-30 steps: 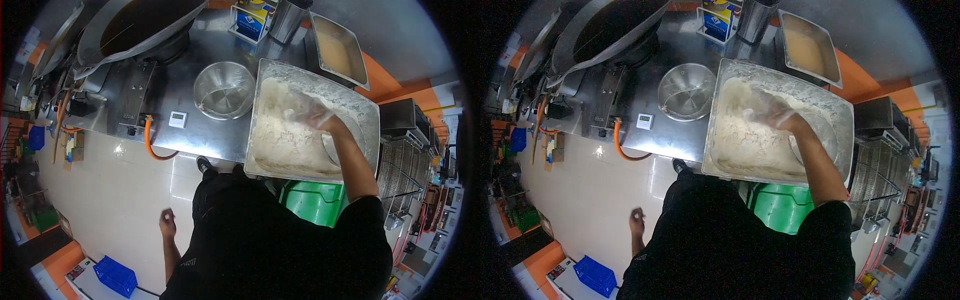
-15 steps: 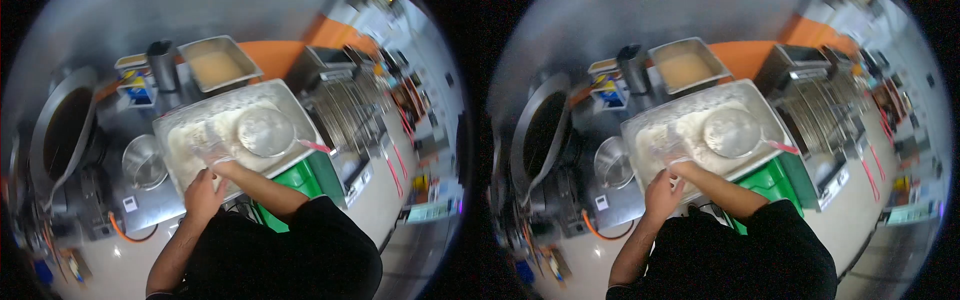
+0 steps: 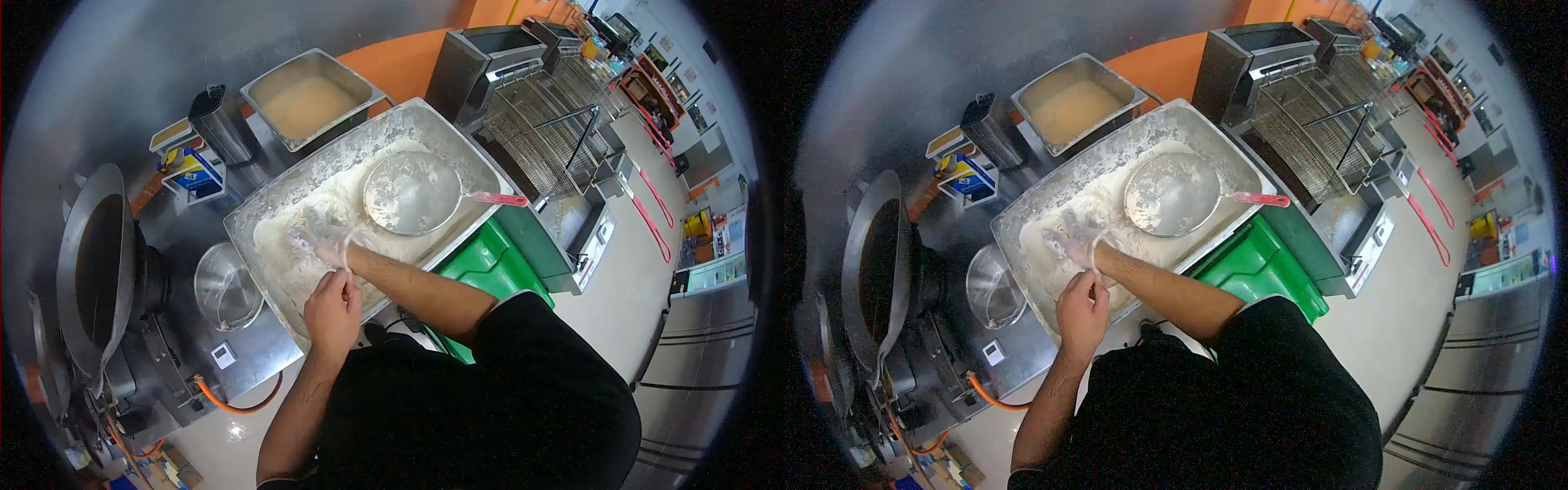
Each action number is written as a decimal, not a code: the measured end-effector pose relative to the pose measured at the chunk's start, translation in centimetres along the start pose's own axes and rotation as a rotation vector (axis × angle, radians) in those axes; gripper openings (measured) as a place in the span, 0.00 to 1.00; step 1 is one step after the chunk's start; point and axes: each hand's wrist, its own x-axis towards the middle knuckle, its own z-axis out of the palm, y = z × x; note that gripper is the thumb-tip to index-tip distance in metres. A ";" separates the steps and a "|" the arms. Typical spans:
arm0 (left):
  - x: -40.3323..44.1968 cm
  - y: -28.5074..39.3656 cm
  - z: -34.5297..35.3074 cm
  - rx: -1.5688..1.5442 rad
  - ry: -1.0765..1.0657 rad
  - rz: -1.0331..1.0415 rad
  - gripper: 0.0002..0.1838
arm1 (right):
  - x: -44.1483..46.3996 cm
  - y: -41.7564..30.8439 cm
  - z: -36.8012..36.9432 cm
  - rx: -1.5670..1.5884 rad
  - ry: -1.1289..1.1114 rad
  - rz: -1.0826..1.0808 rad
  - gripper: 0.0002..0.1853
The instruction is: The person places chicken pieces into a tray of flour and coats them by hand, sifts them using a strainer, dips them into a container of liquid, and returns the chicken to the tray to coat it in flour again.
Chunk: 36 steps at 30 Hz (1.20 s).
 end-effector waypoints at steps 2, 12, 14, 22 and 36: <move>-0.4 -1.4 0.0 0.025 -0.009 -0.039 0.04 | 0.6 1.1 0.3 -0.079 -0.058 -0.058 0.36; -10.7 -7.2 -8.9 -0.233 0.511 -0.360 0.10 | 2.7 1.5 -0.6 -0.424 -0.228 -0.228 0.31; -14.8 -9.5 -9.2 -0.228 0.583 -0.514 0.10 | 3.4 1.4 -2.0 -0.438 -0.308 -0.078 0.32; -43.5 -20.7 2.5 0.102 0.349 -1.199 0.16 | 5.8 6.4 -2.9 -0.660 -0.285 -0.375 0.18; -50.7 -17.2 7.9 -0.386 0.100 -1.458 0.11 | 1.4 -2.9 -10.8 -0.054 -0.270 -0.228 0.20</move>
